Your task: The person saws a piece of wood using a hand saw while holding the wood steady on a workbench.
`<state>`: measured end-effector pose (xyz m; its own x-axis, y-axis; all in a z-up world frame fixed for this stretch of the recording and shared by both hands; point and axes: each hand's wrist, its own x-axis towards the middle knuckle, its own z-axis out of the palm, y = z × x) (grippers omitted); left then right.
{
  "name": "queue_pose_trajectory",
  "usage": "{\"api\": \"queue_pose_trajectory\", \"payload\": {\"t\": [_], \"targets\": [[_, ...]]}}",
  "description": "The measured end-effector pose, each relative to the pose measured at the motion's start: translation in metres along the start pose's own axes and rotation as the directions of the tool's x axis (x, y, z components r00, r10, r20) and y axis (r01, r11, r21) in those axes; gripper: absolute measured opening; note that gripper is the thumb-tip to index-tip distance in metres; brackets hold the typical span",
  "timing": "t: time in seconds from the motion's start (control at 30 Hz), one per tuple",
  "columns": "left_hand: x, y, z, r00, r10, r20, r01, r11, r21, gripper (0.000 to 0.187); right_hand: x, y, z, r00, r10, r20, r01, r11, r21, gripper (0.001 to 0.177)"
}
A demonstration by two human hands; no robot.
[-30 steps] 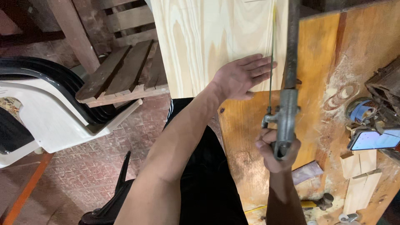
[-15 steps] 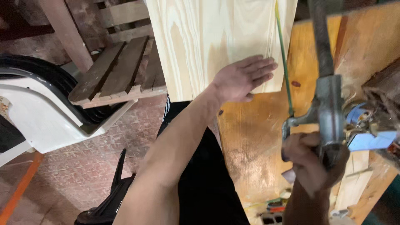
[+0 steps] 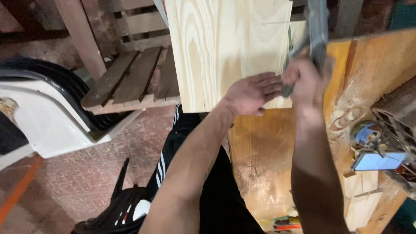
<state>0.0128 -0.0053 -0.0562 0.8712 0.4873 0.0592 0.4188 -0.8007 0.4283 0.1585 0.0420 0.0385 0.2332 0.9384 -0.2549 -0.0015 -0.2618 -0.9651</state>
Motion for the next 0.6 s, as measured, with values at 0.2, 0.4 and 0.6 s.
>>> {"api": "queue_pose_trajectory", "payload": {"t": [0.2,0.4,0.6], "targets": [[-0.001,0.011,-0.047,0.982,-0.051,0.183,0.044,0.998,0.041,0.077,-0.173,-0.019,-0.064,0.991,-0.129,-0.038,0.132,0.986,0.098,0.021],[0.000,0.009,-0.056,0.974,-0.018,0.227,0.007,0.999,0.049,0.077,-0.126,-0.009,-0.047,0.971,-0.157,0.182,0.104,0.956,0.274,0.013],[-0.001,0.000,-0.004,0.985,0.024,-0.172,-0.028,0.999,-0.019,0.068,0.006,0.039,-0.013,0.984,-0.145,0.107,0.127,0.980,0.155,0.010]]}}
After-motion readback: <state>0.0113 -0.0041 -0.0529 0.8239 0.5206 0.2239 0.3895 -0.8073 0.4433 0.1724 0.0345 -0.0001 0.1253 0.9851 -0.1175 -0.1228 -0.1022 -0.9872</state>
